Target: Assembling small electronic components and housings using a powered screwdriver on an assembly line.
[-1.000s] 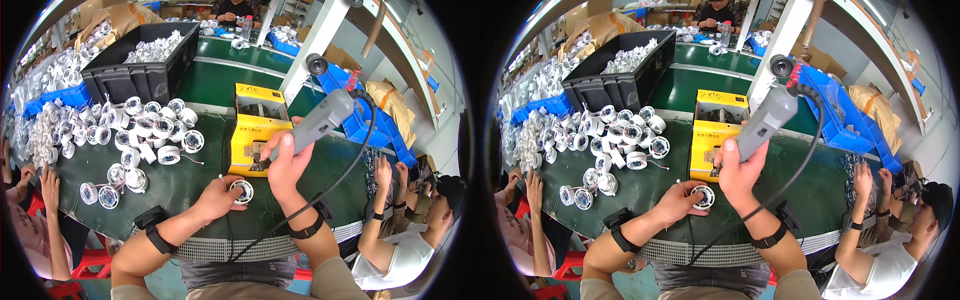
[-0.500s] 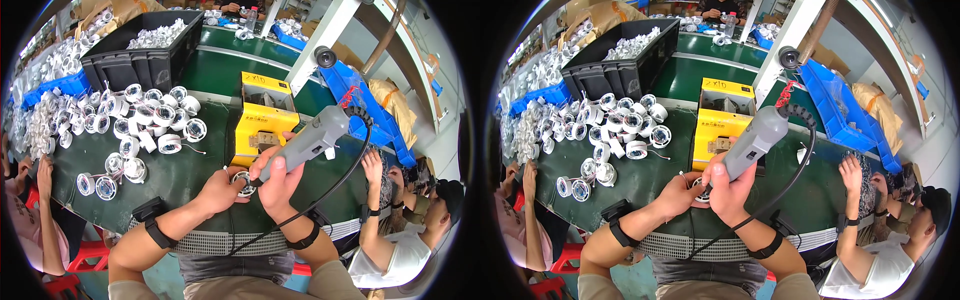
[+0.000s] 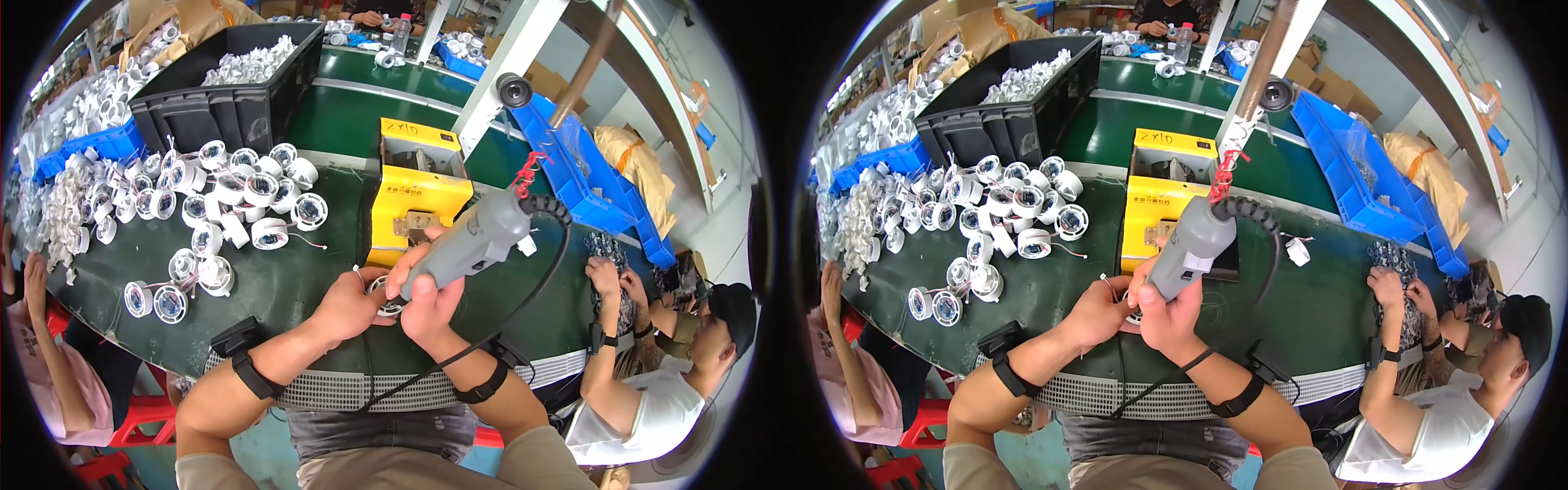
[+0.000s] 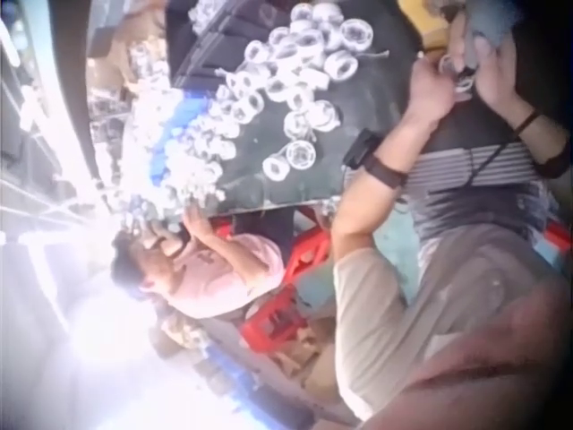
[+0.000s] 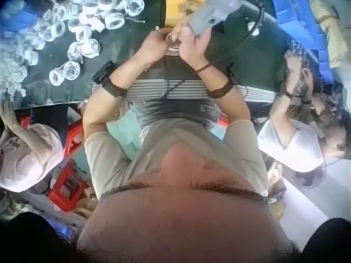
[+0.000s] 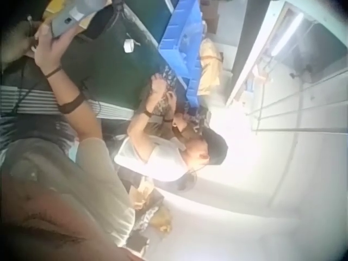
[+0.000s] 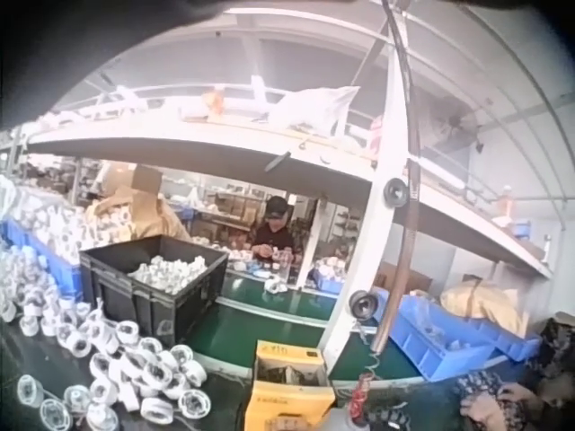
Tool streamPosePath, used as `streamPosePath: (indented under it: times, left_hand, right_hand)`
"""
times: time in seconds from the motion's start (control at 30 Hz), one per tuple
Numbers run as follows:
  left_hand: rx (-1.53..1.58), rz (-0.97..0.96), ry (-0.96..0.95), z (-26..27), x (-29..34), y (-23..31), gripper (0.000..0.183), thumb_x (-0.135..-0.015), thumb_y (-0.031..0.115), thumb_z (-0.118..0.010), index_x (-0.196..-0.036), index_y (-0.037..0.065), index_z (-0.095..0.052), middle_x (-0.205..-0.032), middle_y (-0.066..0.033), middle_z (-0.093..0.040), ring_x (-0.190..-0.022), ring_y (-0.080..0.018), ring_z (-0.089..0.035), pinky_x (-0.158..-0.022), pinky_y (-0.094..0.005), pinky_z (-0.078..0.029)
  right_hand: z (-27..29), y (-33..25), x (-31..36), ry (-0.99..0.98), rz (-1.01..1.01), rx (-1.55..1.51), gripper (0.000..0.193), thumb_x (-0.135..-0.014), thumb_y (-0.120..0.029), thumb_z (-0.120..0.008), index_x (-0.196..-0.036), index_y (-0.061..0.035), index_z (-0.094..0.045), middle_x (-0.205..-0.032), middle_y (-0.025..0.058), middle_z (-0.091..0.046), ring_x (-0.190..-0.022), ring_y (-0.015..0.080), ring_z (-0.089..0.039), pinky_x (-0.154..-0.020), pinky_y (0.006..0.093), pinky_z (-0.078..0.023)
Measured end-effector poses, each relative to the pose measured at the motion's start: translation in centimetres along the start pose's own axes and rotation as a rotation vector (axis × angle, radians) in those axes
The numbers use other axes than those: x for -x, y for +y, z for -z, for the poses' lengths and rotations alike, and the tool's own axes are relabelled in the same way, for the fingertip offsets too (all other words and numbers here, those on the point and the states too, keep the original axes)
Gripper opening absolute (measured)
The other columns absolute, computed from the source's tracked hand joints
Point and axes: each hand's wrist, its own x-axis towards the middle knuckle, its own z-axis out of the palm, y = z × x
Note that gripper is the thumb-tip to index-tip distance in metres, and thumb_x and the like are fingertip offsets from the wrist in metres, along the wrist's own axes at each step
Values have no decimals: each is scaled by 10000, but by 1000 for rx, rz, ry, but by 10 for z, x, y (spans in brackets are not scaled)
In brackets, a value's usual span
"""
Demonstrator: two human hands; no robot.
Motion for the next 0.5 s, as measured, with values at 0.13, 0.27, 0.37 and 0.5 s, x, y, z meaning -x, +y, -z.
streamPosePath:
  times: [0.13, 0.27, 0.37, 0.5]
  left_hand:
    - [-451, 23, -104, 22, 7, 29, 283, -899, 78, -563, -1134, -79, -568, -937, -112, -675, -706, -167, -682, -638, -277, -579]
    - [-1012, -462, 685, 78, 31, 66, 315, -858, 167, -566, -1144, 40, -612, -989, -239, -657, -922, -410, -633, -805, -452, -507]
    - [-1163, -622, 1196, 100, 51, 78, 767, -790, 162, -721, -1434, 71, -315, -1389, -239, -416, -1258, -427, -430, -1012, -436, -401]
    - [-1420, -655, 1215, 102, 45, 71, 587, -784, 146, -725, -1304, 32, -480, -1311, -218, -503, -1188, -390, -492, -969, -421, -426]
  right_hand:
    - [7, -9, -1, -29, -8, -68, 662, -952, -468, -512, -1349, -6, -252, -907, 133, -558, -774, 202, -585, -725, 346, -509]
    - [56, -20, -18, 64, 95, 141, 637, -986, -501, -377, -1393, -28, -251, -1138, 137, -547, -1097, 247, -511, -936, 414, -414]
    - [110, -17, -32, 366, -29, 588, 432, -907, -294, -637, -1231, -48, -493, -1114, 137, -557, -1096, 258, -515, -959, 396, -401]
    - [200, -7, -29, 410, -110, 1585, 463, -723, -219, -772, -1117, -66, -583, -1152, 151, -550, -1144, 335, -486, -941, 422, -420]
